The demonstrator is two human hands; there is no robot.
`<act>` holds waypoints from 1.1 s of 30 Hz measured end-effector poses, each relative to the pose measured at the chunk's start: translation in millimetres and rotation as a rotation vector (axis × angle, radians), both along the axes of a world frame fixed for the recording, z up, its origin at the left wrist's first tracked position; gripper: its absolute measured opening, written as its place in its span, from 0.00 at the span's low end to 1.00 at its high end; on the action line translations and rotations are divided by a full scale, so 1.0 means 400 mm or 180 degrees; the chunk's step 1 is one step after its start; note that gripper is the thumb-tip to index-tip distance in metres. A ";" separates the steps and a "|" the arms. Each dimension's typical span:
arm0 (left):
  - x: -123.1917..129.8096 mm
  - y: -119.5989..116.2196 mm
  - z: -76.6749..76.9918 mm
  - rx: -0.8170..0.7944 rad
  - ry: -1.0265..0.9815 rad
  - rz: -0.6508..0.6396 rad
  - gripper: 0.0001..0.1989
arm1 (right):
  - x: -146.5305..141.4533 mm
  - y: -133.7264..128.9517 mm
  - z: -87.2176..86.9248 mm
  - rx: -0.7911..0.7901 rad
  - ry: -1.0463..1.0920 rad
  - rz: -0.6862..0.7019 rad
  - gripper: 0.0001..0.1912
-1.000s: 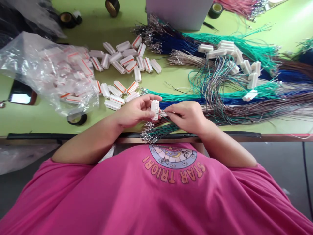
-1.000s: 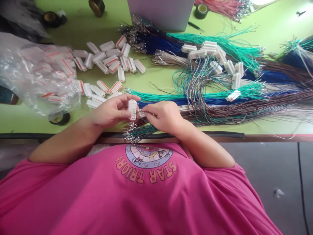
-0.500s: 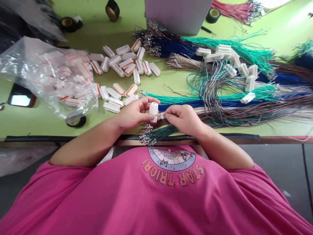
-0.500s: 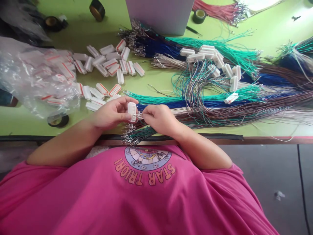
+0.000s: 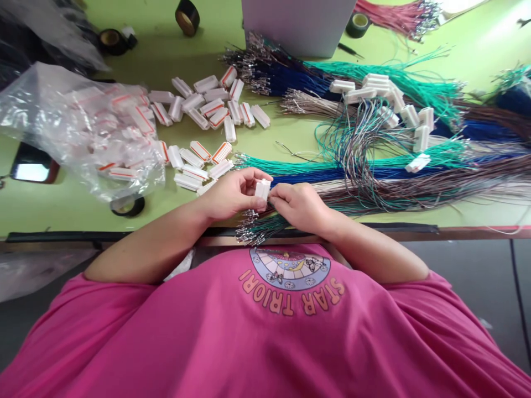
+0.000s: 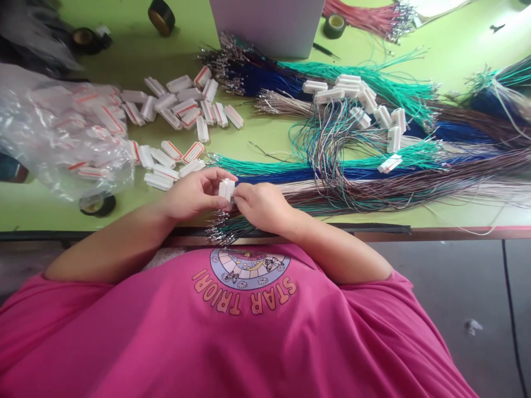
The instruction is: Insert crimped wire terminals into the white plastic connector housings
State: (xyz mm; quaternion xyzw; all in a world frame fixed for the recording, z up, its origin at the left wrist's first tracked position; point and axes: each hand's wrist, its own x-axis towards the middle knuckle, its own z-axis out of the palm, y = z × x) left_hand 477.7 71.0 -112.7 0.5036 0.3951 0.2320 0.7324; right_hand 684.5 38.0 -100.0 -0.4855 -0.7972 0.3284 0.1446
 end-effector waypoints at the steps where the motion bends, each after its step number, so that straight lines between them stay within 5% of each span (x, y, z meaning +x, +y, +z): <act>1: -0.002 0.001 0.002 0.0026 -0.0002 -0.0003 0.31 | 0.012 0.011 0.004 -0.0028 0.0111 0.0080 0.15; 4: -0.013 0.005 0.012 0.0209 0.0106 -0.0072 0.29 | 0.059 0.052 0.020 0.0137 0.0237 0.0304 0.15; 11: -0.022 0.004 0.035 0.0548 0.0679 -0.0244 0.26 | 0.078 0.074 0.020 0.0635 -0.1484 0.0806 0.15; 22: -0.024 0.008 0.037 0.0419 0.0484 -0.0360 0.25 | 0.097 0.075 -0.020 0.0758 -0.0379 0.0640 0.12; 27: -0.022 0.009 0.040 0.0289 0.0385 -0.0412 0.25 | 0.103 0.070 -0.001 0.0953 -0.0318 0.0477 0.13; 33: -0.028 0.010 0.036 0.0242 0.0348 -0.0352 0.26 | 0.157 0.079 0.060 0.0178 -0.0363 0.0581 0.12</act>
